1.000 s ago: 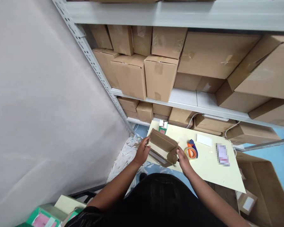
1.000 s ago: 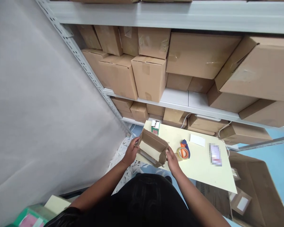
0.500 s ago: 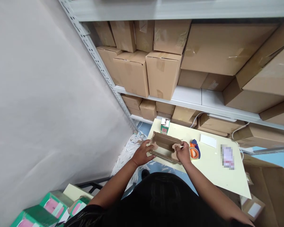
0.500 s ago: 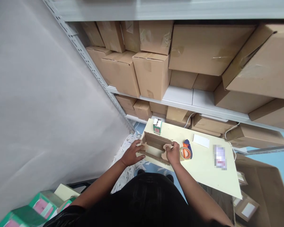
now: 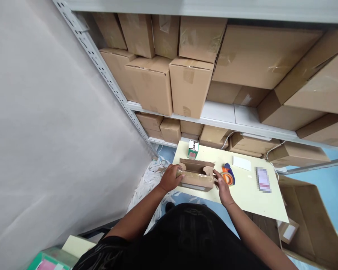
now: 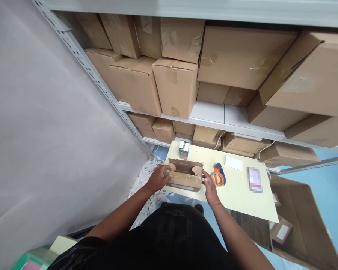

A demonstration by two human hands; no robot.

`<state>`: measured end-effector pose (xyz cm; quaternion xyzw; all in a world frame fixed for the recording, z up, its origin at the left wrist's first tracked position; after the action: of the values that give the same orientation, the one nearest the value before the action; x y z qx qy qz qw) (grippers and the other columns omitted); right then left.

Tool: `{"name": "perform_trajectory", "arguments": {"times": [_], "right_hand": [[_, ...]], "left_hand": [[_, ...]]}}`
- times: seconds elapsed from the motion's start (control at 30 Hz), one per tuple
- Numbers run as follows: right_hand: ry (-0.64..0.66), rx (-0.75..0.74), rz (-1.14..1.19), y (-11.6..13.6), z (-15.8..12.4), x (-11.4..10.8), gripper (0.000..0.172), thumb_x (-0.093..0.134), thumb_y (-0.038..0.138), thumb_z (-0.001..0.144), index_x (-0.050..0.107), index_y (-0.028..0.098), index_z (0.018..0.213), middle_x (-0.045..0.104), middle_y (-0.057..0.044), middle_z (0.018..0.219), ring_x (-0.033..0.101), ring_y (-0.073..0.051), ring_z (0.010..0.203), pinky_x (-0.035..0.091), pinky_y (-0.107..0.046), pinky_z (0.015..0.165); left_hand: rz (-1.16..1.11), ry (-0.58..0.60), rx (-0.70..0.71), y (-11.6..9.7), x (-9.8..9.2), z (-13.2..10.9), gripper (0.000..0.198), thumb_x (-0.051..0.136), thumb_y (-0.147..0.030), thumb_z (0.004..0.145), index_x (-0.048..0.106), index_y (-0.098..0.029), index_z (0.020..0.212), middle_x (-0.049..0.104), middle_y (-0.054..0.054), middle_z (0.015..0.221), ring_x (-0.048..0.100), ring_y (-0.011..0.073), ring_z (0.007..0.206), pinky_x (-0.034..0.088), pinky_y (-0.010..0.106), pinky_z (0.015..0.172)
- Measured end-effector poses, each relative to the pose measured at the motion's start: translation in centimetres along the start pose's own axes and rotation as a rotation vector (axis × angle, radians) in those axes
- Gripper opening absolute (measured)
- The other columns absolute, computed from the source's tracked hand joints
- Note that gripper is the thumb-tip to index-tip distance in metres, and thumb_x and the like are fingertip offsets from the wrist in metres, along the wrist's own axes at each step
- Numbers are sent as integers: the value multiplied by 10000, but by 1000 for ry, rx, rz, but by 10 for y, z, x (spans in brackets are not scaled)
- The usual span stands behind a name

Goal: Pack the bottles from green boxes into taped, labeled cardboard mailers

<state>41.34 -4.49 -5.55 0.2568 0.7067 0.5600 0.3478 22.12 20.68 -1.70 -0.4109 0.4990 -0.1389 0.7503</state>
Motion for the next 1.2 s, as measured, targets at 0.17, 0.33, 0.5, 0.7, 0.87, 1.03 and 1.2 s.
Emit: {"name": "perform_trajectory", "arguments": {"times": [0.17, 0.33, 0.5, 0.7, 0.87, 1.03, 1.2], "right_hand": [[-92, -40, -227, 0, -12, 19, 726, 643, 525, 864, 465, 230, 1504, 560, -151, 1434, 611, -283, 1159, 561, -446, 921], [-110, -72, -264, 1, -5, 26, 778, 615, 471, 887, 340, 231, 1574, 539, -166, 1436, 610, -272, 1103, 579, -429, 854], [-69, -175, -358, 0, -10, 20, 679, 577, 456, 934, 393, 284, 1565, 471, -143, 1495, 554, -297, 1252, 566, -480, 952], [4, -291, -493, 3, -17, 18, 434, 525, 438, 990, 640, 296, 1384, 423, -111, 1569, 606, -284, 1210, 492, -529, 1099], [-2, -303, -518, 3, -19, 16, 437, 518, 435, 1000, 626, 291, 1398, 435, -117, 1561, 520, -318, 1364, 465, -550, 1138], [-1, -312, -502, 4, -27, 22, 406, 530, 431, 995, 641, 257, 1345, 455, -139, 1525, 490, -317, 1399, 454, -536, 1154], [47, -274, -423, 1, -28, 10, 374, 547, 452, 975, 632, 254, 1282, 510, -127, 1486, 560, -289, 1319, 534, -470, 1053]], "left_hand": [[-74, -59, -101, 4, 7, 11, 858, 745, -224, 739, 408, -226, 1529, 452, 150, 1486, 564, 283, 1215, 455, 447, 1082], [-66, 61, -100, 4, -5, 29, 908, 768, -205, 716, 413, -267, 1550, 546, 106, 1391, 610, 264, 1126, 482, 426, 1055], [17, 60, 34, 5, -3, 13, 306, 700, -238, 836, 714, -231, 1141, 607, 101, 1223, 570, 284, 1190, 458, 455, 1088], [187, -49, 33, -4, 15, -1, 147, 617, -332, 944, 697, -209, 938, 608, 107, 1058, 549, 290, 1066, 460, 485, 1009], [217, -39, 61, -14, 23, 5, 86, 587, -254, 939, 661, -210, 931, 606, 116, 1114, 512, 312, 1102, 431, 499, 1023], [163, -82, -5, -18, 25, -2, 95, 550, -208, 940, 642, -215, 916, 594, 96, 1080, 512, 289, 1091, 431, 462, 1020], [176, -66, 3, -14, 30, -7, 147, 534, -223, 957, 678, -214, 989, 604, 109, 1104, 498, 303, 1085, 410, 492, 1027]]}}
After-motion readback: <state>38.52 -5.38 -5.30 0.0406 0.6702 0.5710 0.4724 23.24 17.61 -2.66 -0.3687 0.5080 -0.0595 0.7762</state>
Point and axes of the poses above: each hand's wrist, its own z-axis towards the middle knuckle, its own x-axis out of the palm, y = z × x, the point moved 1 cm from there along z, towards the middle knuckle
